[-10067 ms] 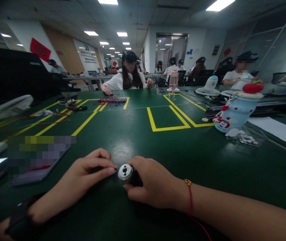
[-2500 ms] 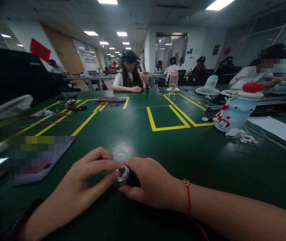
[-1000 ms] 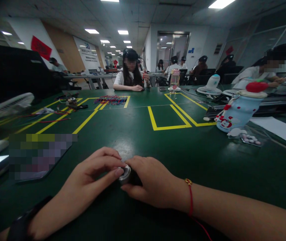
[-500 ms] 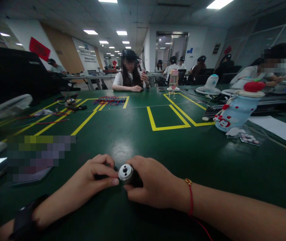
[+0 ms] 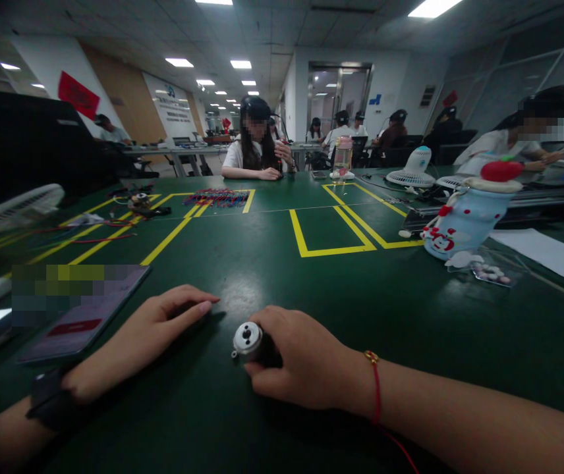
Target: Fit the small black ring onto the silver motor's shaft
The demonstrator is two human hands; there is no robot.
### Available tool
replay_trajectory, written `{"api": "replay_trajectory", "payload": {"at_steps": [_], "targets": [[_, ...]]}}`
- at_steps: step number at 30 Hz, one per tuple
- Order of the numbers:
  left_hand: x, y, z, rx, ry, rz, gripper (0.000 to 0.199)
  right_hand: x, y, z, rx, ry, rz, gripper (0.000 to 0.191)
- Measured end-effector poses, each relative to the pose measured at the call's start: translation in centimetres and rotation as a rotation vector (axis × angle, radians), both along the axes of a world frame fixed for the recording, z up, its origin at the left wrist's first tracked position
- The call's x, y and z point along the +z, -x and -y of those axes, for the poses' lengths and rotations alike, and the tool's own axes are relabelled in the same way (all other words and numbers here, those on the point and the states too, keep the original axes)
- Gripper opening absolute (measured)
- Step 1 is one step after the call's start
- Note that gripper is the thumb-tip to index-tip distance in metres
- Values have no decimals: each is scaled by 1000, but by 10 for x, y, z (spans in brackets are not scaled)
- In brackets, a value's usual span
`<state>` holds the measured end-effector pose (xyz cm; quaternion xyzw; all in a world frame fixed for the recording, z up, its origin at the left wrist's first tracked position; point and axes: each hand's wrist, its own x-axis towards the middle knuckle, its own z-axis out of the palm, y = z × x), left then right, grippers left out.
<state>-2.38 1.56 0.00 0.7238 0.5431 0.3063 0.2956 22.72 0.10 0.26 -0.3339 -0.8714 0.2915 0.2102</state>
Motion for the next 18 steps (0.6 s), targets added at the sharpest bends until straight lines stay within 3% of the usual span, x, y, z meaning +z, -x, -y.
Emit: {"api": "replay_trajectory", "payload": {"at_steps": [11, 18], "targets": [[-4, 0, -3, -78, -2, -21, 20, 0, 0, 1, -4, -3, 7, 29], [-3, 1, 2, -201, -33, -190, 17, 0, 0, 0, -4, -3, 20, 29]]}}
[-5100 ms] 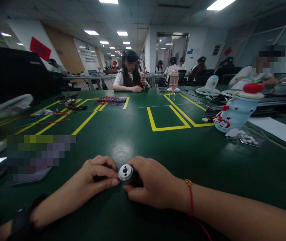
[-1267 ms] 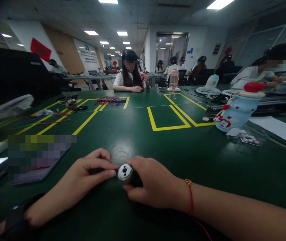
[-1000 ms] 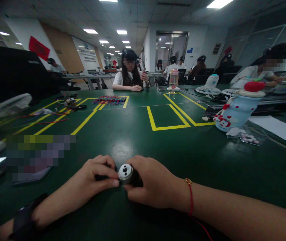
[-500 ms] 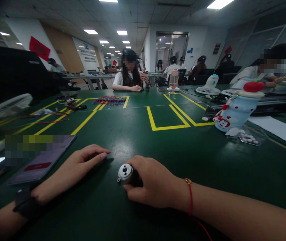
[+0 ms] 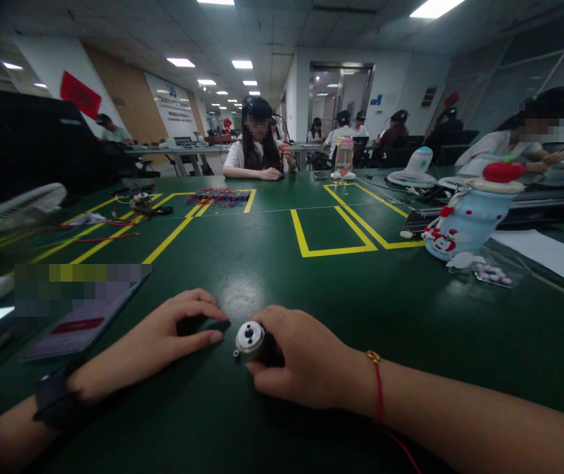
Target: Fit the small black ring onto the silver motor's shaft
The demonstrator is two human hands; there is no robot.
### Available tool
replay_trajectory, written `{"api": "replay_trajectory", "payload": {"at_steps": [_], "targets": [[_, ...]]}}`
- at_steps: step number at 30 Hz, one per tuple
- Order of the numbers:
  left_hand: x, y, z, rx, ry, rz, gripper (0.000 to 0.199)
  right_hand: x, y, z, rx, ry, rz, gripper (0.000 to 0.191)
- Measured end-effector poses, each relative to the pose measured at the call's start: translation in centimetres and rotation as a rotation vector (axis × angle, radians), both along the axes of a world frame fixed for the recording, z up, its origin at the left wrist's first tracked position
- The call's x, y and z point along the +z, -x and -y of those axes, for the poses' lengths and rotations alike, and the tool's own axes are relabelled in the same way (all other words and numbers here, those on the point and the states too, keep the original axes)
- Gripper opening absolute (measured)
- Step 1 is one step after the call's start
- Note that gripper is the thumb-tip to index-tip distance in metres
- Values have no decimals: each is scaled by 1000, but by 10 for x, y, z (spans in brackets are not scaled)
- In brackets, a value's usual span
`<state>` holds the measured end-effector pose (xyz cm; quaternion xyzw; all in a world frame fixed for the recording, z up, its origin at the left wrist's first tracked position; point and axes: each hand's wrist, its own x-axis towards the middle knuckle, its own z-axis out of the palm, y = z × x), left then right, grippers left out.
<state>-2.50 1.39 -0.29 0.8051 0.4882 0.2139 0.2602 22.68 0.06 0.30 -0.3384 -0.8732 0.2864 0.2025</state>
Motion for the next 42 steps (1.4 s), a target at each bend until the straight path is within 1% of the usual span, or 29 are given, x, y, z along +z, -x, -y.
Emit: {"api": "replay_trajectory", "payload": {"at_steps": [3, 7, 11, 14, 16, 18, 21, 24, 27, 30, 35, 39, 42], "targets": [[4, -5, 8, -63, 5, -67, 20, -1, 0, -1, 3, 1, 2, 29], [3, -17, 17, -80, -2, -63, 22, -3, 0, -1, 11, 0, -15, 31], [0, -25, 19, -80, 5, 3, 8, -4, 0, -1, 6, -1, -21, 30], [5, -27, 19, -23, 18, 130, 9, -3, 0, -1, 6, 0, -19, 30], [10, -28, 21, 52, -29, 208, 9, -3, 1, -2, 18, -11, -14, 31], [16, -31, 24, 95, -95, 244, 9, -3, 1, -2, 32, -28, -11, 29], [21, -36, 30, 49, -142, 234, 12, -5, 2, -3, 46, -56, 3, 25], [22, -41, 33, -6, -169, 194, 14, -7, 2, -3, 58, -82, 22, 23], [22, -43, 34, 0, -195, 201, 14, -7, 1, -3, 68, -94, 27, 26], [22, -43, 34, -3, -184, 214, 13, -7, 1, -4, 76, -99, 27, 26], [23, -44, 35, -43, -178, 152, 15, -8, 1, -5, 70, -105, 24, 24], [24, -42, 37, -79, -204, 123, 21, -7, 1, -4, 70, -112, 26, 23], [23, -39, 40, -103, -218, 140, 27, -6, 1, -4, 71, -97, 26, 26]]}}
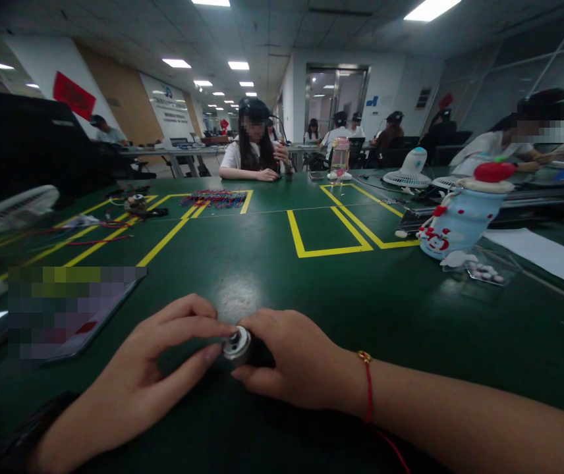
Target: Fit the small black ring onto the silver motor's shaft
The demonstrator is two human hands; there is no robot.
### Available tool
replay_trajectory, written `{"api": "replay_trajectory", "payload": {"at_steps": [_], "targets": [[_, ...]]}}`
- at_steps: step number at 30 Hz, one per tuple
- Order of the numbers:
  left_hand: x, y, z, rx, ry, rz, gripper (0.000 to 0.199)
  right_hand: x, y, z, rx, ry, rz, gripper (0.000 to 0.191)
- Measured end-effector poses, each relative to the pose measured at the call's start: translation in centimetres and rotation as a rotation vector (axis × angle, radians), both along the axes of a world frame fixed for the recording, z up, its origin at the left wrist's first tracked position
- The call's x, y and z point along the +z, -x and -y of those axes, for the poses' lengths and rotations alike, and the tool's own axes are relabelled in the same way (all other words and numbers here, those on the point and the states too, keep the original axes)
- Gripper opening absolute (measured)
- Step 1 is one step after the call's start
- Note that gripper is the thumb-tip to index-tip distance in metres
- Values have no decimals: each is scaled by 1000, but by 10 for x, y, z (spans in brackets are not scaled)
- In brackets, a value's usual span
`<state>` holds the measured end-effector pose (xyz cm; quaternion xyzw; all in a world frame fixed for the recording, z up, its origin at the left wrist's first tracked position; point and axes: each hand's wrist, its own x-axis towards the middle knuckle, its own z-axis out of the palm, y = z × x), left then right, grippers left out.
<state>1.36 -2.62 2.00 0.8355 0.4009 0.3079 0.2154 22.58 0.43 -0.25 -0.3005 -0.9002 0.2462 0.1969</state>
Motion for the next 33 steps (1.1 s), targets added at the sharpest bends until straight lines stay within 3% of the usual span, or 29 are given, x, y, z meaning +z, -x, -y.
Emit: {"api": "replay_trajectory", "payload": {"at_steps": [6, 10, 13, 16, 19, 23, 26, 30, 33], "targets": [[-8, 6, -6, 60, 117, 108, 19, 1, -1, 0, 7, 23, -3, 30], [-20, 16, -25, 239, 378, 221, 16, 2, -2, 1, 0, 31, -25, 32], [-28, 24, -35, 407, 517, 486, 17, 4, -2, 1, -8, 31, -24, 32], [-34, 28, -38, 438, 542, 633, 19, 5, -2, 1, -10, 35, -19, 31], [-36, 29, -37, 432, 541, 655, 20, 4, -2, 2, -13, 39, -22, 32], [-33, 28, -36, 437, 527, 623, 21, 4, -2, 2, -12, 40, -30, 30], [-27, 26, -35, 394, 472, 430, 22, 4, -2, 1, -18, 42, -38, 31], [-19, 17, -28, 147, 311, 59, 14, 4, -2, 2, -15, 42, -38, 32], [-14, 9, -19, 23, 258, -36, 14, 3, -2, 2, -12, 36, -25, 32]]}}
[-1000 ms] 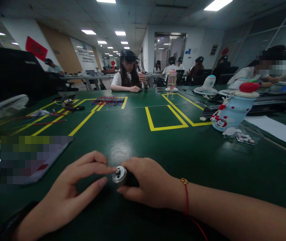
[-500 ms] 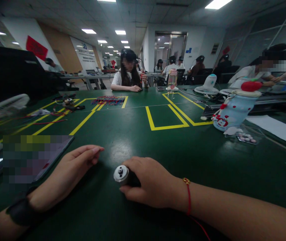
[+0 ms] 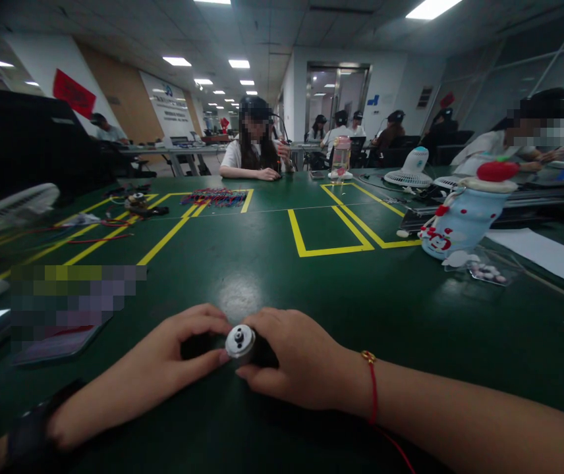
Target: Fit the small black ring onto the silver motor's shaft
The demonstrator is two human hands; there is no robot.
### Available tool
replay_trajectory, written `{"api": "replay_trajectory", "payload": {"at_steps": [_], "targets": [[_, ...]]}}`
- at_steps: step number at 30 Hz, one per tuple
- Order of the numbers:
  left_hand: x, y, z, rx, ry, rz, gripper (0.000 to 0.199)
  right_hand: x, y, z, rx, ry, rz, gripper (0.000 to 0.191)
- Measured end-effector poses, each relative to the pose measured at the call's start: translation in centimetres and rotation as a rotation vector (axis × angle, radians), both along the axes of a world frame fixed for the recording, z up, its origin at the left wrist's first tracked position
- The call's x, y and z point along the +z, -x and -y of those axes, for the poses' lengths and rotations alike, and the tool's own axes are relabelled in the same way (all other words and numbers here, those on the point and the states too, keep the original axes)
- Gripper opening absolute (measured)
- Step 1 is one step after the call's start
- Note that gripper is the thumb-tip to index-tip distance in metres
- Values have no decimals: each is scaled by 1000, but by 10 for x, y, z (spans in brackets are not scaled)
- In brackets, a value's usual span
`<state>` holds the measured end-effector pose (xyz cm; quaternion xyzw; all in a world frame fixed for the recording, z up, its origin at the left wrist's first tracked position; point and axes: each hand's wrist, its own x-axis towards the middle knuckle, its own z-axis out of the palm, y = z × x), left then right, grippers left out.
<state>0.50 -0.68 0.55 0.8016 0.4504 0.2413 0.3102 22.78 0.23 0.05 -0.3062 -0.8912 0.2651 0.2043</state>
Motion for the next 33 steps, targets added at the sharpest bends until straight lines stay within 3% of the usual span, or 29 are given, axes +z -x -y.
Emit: {"api": "replay_trajectory", "payload": {"at_steps": [8, 17, 24, 33], "targets": [[11, -11, 14, 62, -88, 104, 22, -4, 1, -3, 7, -38, 22, 26], [10, -15, 12, 45, -170, 137, 22, -4, 3, -3, 12, -42, 24, 24], [9, -7, 10, 157, -169, 178, 14, -2, 2, -1, 5, -25, 3, 27], [-15, 2, -1, -49, -43, 8, 16, -3, -1, 1, -34, 30, -42, 31]]}}
